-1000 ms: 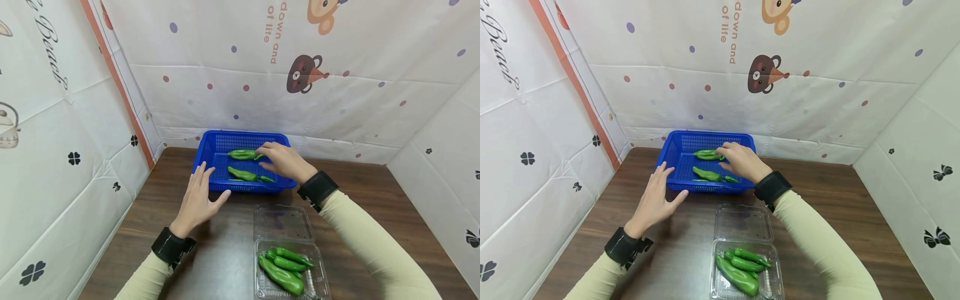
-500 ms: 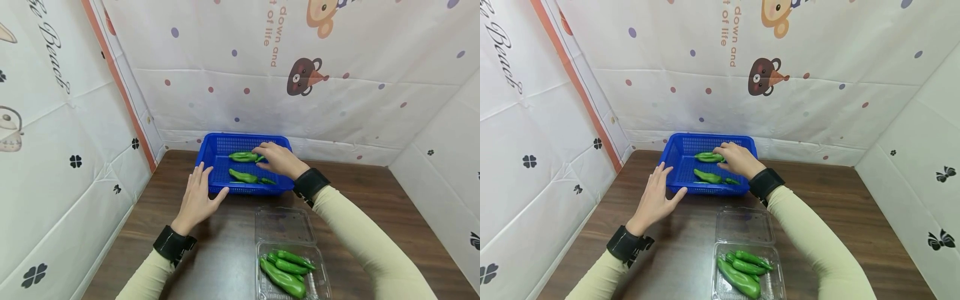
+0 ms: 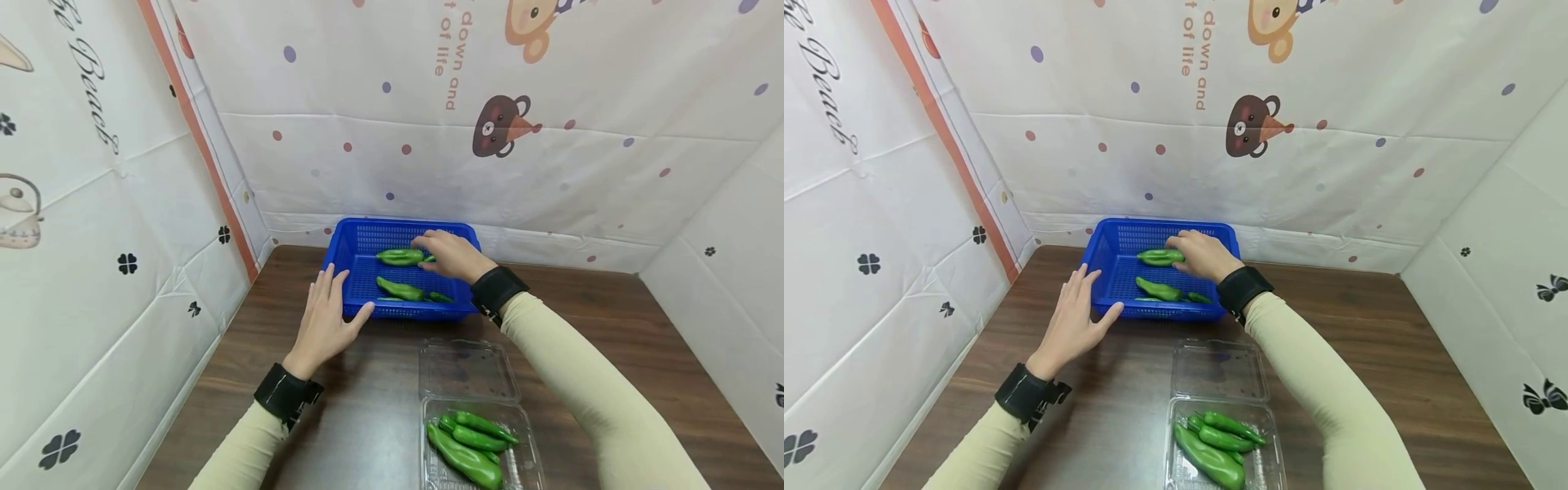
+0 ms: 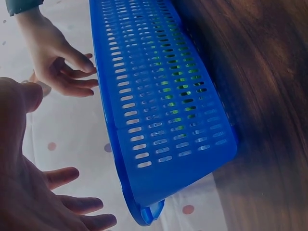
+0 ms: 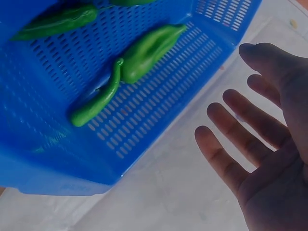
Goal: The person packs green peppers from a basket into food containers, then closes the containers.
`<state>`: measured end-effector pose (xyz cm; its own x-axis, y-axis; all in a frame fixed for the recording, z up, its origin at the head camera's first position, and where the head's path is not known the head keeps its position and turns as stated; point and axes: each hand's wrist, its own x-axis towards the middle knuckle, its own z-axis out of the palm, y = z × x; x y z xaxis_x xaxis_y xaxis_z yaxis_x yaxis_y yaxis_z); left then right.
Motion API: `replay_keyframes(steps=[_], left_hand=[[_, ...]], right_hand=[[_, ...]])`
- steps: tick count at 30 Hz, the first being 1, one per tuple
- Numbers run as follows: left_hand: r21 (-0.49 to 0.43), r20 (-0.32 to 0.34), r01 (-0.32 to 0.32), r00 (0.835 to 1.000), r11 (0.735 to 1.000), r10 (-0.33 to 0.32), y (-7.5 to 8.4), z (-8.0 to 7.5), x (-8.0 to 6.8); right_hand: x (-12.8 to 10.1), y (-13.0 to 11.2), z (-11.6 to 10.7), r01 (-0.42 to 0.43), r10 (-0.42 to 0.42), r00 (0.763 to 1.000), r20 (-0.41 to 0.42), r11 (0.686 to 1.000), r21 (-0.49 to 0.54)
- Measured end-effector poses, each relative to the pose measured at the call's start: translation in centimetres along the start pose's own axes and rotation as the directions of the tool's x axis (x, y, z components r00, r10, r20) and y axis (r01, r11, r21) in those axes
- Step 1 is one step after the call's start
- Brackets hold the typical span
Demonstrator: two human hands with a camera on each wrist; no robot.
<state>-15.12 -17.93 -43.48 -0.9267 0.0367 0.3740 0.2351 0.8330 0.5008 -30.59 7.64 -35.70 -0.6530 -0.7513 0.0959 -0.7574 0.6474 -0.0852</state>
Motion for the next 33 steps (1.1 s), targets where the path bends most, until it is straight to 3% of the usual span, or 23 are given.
replay_keyframes(steps=[21,33], left_hand=[[0.050,0.065,0.041,0.997,0.998,-0.044,-0.7,0.0,0.4],[0.089,0.065,0.067,0.995,0.994,-0.073,-1.3,0.4,0.7]], right_hand=[[4.0,0.9,2.2,-0.034,0.031,0.994,0.109,0.999,0.025],[6.6,1.3,3.7,-0.058,0.046,0.985,0.166,0.996,0.064]])
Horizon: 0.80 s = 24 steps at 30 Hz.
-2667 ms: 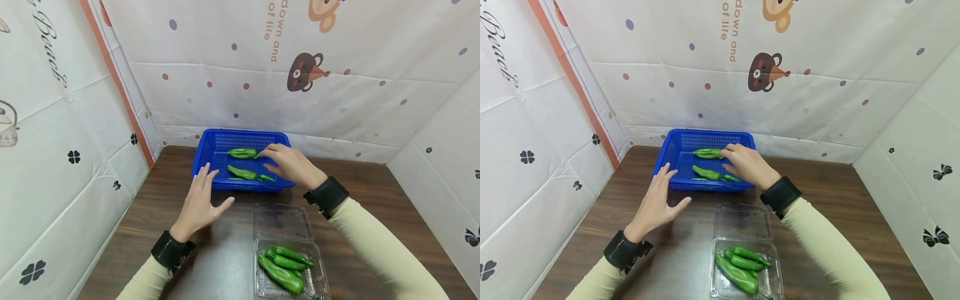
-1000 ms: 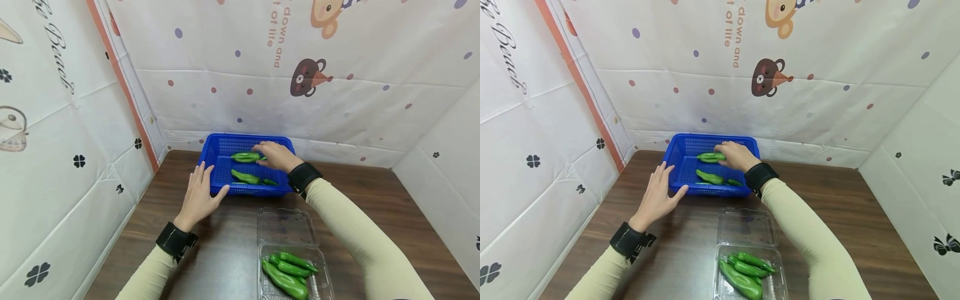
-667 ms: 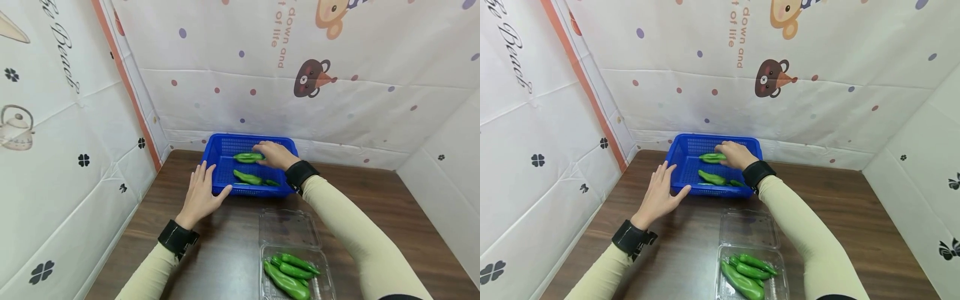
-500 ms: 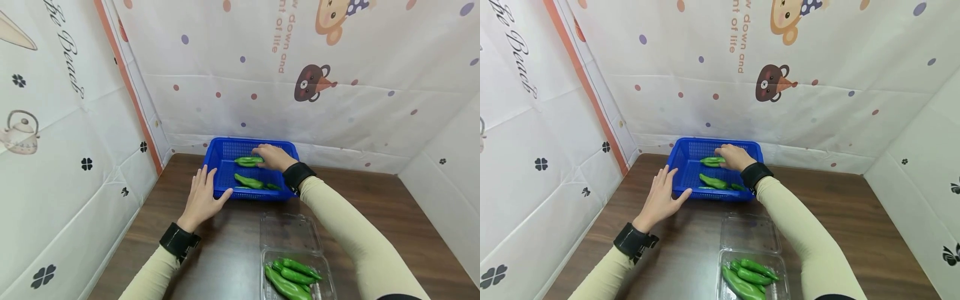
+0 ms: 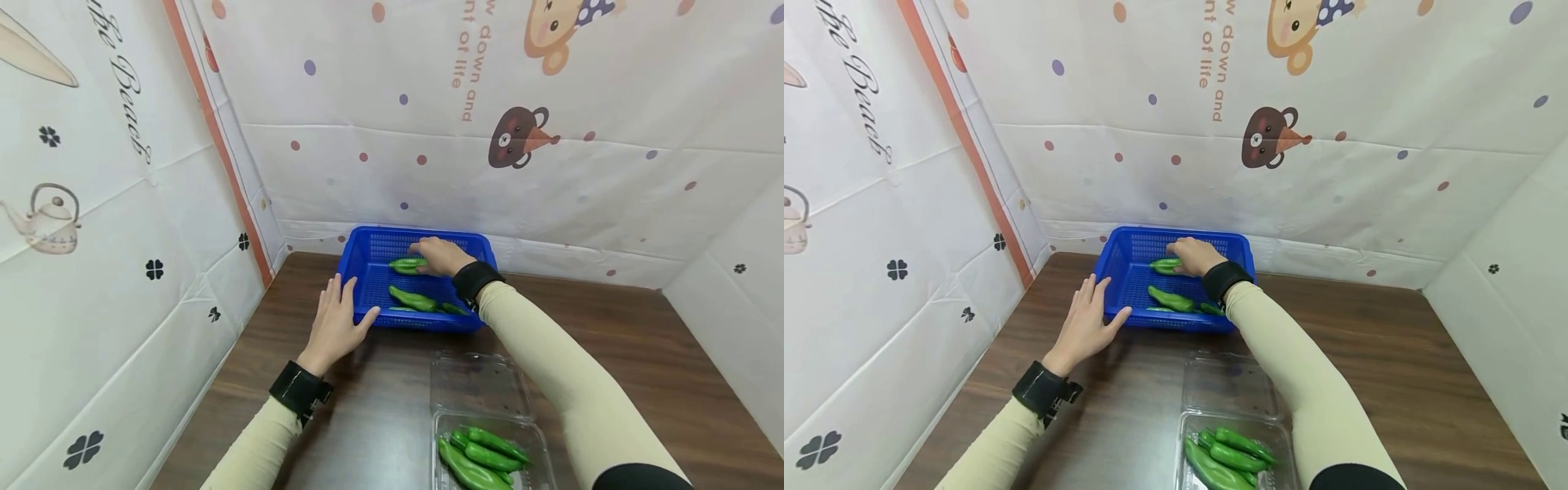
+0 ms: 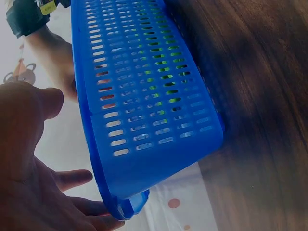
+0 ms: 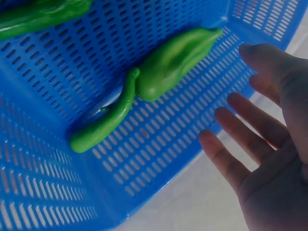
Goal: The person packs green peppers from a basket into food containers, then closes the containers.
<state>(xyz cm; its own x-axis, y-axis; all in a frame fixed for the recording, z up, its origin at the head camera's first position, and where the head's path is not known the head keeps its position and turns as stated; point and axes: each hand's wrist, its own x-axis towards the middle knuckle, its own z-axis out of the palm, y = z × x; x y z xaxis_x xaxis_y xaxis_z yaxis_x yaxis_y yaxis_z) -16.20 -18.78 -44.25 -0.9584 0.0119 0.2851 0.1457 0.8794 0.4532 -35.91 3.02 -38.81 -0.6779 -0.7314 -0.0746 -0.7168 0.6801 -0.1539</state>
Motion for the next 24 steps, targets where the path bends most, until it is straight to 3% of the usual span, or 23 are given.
replay_keyframes(steps=[24], left_hand=[[-0.008,-0.023,0.036,0.999,0.999,-0.036,-0.4,0.6,0.5]], right_hand=[[3.3,1.7,1.9,-0.079,0.077,0.992,0.096,0.997,0.013]])
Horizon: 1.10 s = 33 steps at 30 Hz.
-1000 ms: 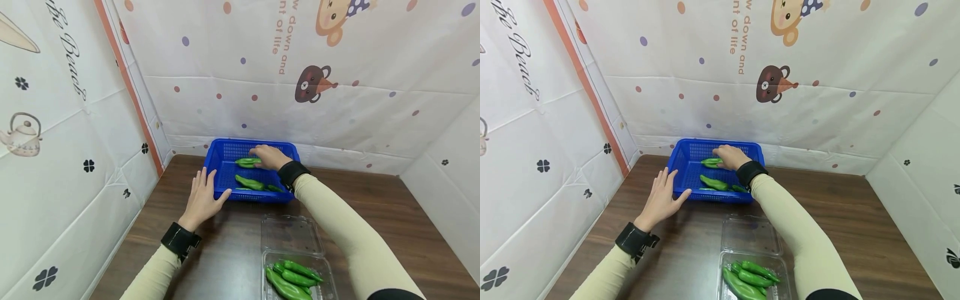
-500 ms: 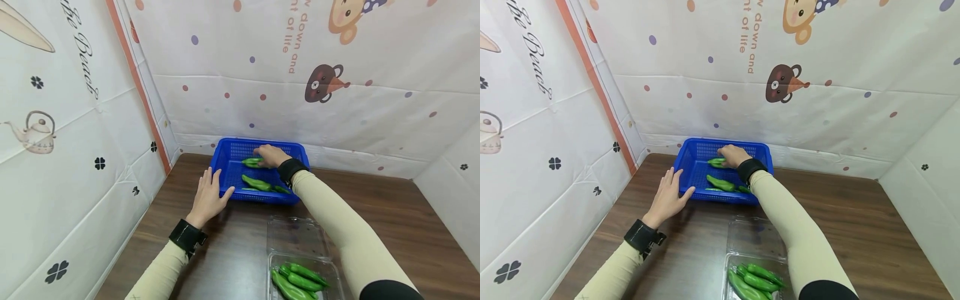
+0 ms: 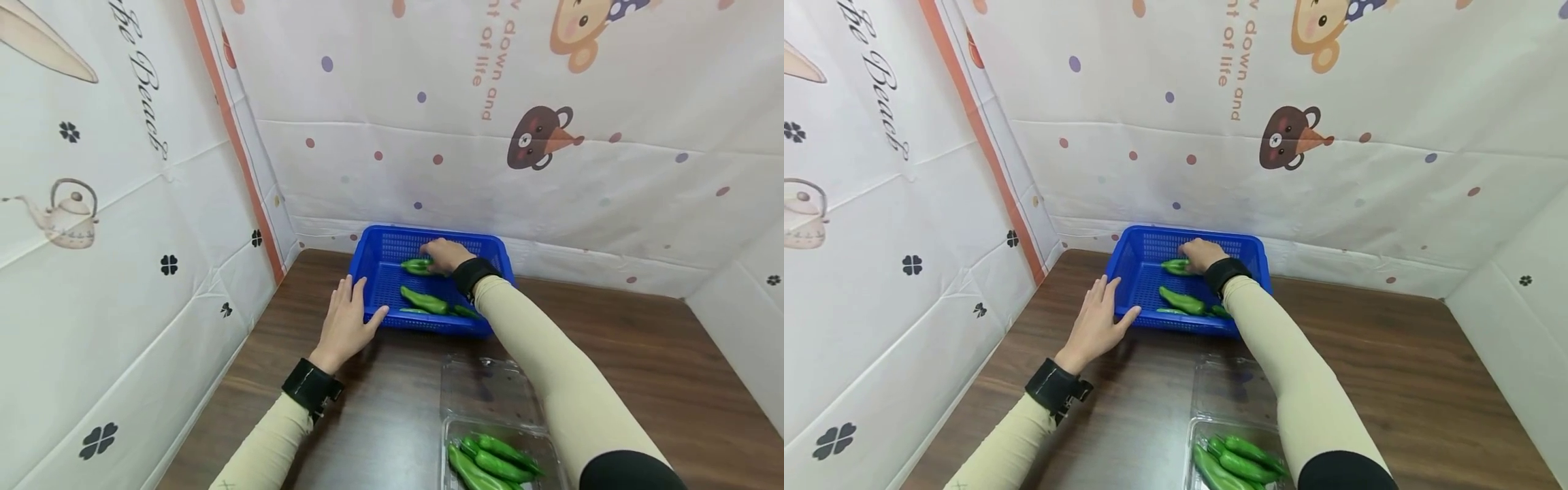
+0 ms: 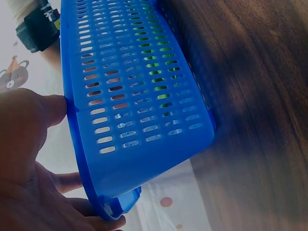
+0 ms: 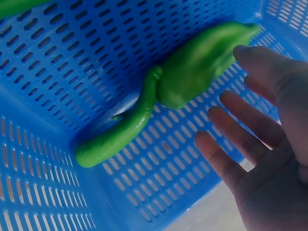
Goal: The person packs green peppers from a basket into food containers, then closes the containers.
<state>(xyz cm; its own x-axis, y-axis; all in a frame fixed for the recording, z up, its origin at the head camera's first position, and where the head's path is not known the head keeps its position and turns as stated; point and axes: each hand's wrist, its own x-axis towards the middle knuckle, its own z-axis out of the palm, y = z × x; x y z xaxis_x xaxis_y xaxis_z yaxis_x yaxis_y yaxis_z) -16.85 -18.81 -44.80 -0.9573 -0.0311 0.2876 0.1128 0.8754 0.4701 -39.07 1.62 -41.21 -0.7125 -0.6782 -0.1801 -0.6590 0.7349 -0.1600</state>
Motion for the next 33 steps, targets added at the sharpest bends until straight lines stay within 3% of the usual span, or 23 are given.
replay_keyframes(steps=[11,33], left_hand=[[0.012,-0.015,0.004,1.000,1.000,-0.004,-0.3,0.0,0.0],[-0.008,-0.021,0.006,1.000,1.000,-0.007,-0.4,0.2,0.0]], right_hand=[[1.2,0.9,1.2,0.022,-0.022,1.000,-0.015,1.000,-0.019],[1.3,0.9,2.1,0.011,-0.012,0.999,-0.046,1.000,-0.019]])
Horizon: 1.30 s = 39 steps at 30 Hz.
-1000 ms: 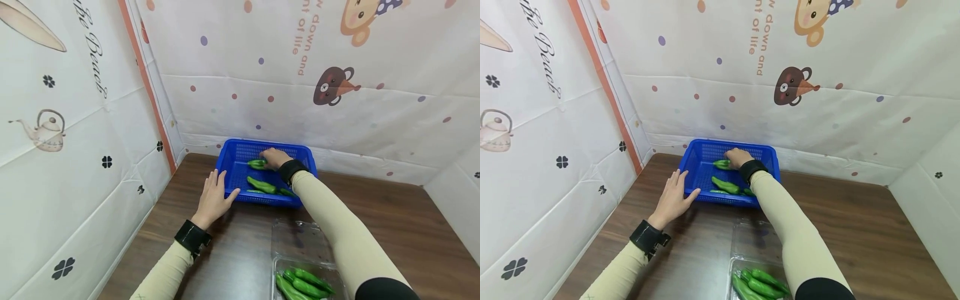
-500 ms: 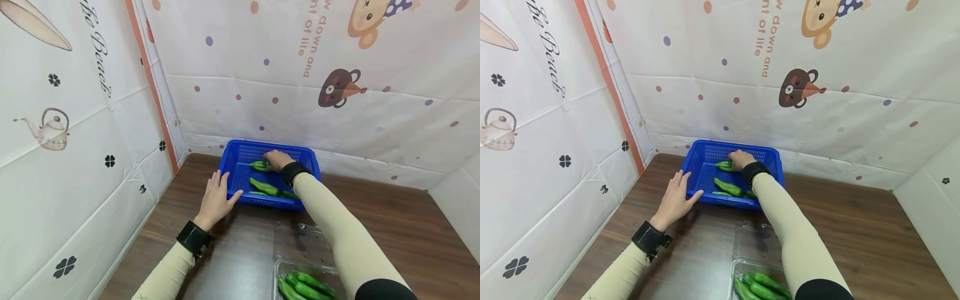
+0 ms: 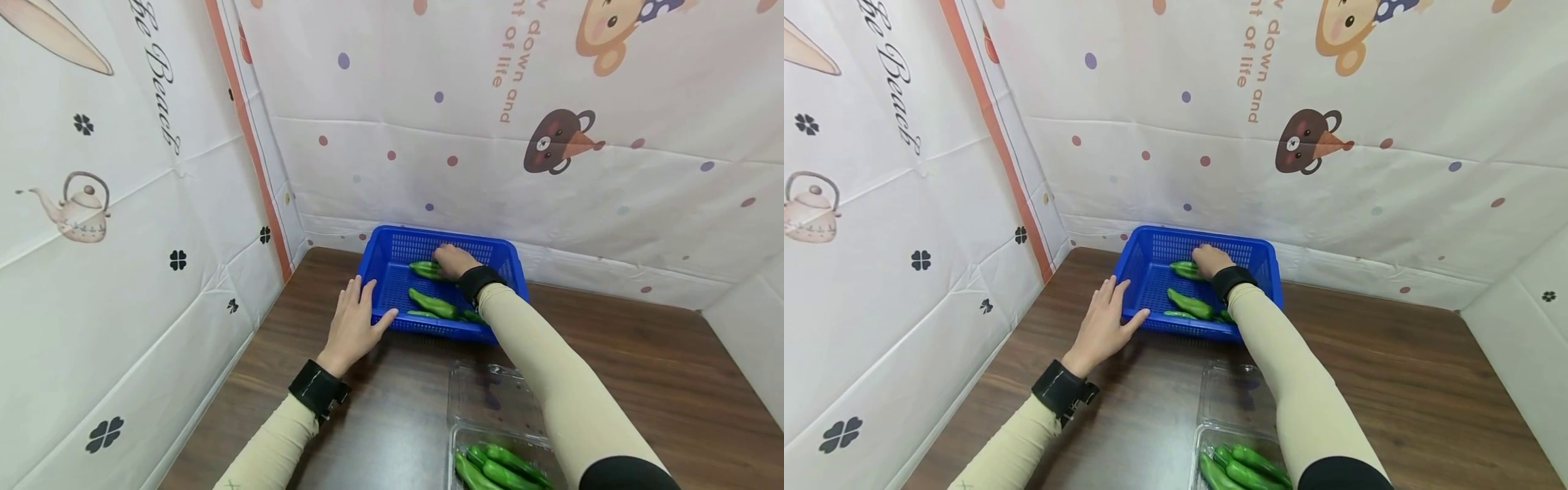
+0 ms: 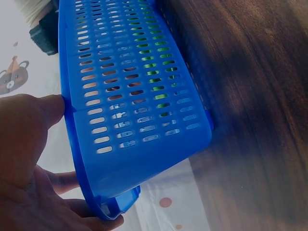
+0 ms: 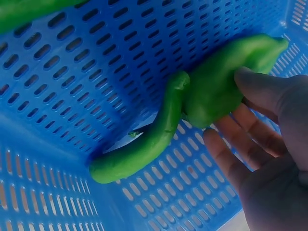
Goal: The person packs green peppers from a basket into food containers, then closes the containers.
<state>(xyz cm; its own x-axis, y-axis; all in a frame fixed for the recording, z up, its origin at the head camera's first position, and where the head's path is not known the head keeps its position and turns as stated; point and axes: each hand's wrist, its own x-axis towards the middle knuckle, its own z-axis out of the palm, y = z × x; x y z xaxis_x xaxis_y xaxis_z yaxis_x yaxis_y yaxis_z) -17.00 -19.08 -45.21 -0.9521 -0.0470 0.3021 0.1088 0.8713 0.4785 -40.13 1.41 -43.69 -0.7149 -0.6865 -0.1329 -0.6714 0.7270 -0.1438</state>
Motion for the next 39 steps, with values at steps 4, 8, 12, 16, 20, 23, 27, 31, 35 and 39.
replay_keyframes(steps=[4,8,12,16,20,23,27,31,35,39], left_hand=[[0.004,-0.001,-0.004,1.000,1.000,0.004,0.0,0.0,0.0],[0.005,-0.013,-0.009,1.000,1.000,0.010,-0.1,0.1,0.0],[0.003,-0.010,-0.009,1.000,1.000,0.009,-0.1,0.0,0.0],[0.000,-0.007,-0.007,1.000,1.000,0.007,-0.1,0.0,0.0],[0.005,-0.017,-0.014,1.000,1.000,0.014,-0.1,-0.1,0.0],[0.010,-0.025,-0.019,0.999,1.000,0.020,-0.1,-0.1,0.0],[0.008,-0.028,-0.022,0.999,1.000,0.022,-0.1,-0.1,-0.1],[-0.004,-0.027,-0.020,0.999,1.000,0.020,0.0,-0.1,-0.2],[-0.004,-0.018,-0.014,1.000,1.000,0.014,0.0,-0.1,-0.2],[0.008,-0.008,-0.016,1.000,1.000,0.016,-0.1,-0.2,-0.1]], right_hand=[[0.1,0.0,0.1,0.012,-0.012,1.000,-0.006,1.000,0.013],[0.1,-0.1,0.3,0.008,-0.008,1.000,-0.003,1.000,0.022],[0.0,-0.1,0.4,0.010,-0.010,1.000,-0.013,1.000,0.016],[-0.1,-0.2,0.4,0.011,-0.011,1.000,-0.018,1.000,0.016],[0.0,-0.1,0.5,0.013,-0.013,1.000,-0.020,1.000,0.015],[0.0,-0.1,0.5,0.018,-0.017,0.999,-0.029,1.000,0.013],[0.0,0.0,0.6,0.014,-0.013,0.999,-0.030,1.000,0.026],[0.0,0.2,0.6,0.017,-0.016,0.999,-0.031,0.999,0.039],[0.2,0.0,0.2,0.039,-0.037,0.998,-0.056,0.998,0.041],[0.1,-0.6,-0.9,0.065,-0.062,0.995,-0.083,0.997,0.032]])
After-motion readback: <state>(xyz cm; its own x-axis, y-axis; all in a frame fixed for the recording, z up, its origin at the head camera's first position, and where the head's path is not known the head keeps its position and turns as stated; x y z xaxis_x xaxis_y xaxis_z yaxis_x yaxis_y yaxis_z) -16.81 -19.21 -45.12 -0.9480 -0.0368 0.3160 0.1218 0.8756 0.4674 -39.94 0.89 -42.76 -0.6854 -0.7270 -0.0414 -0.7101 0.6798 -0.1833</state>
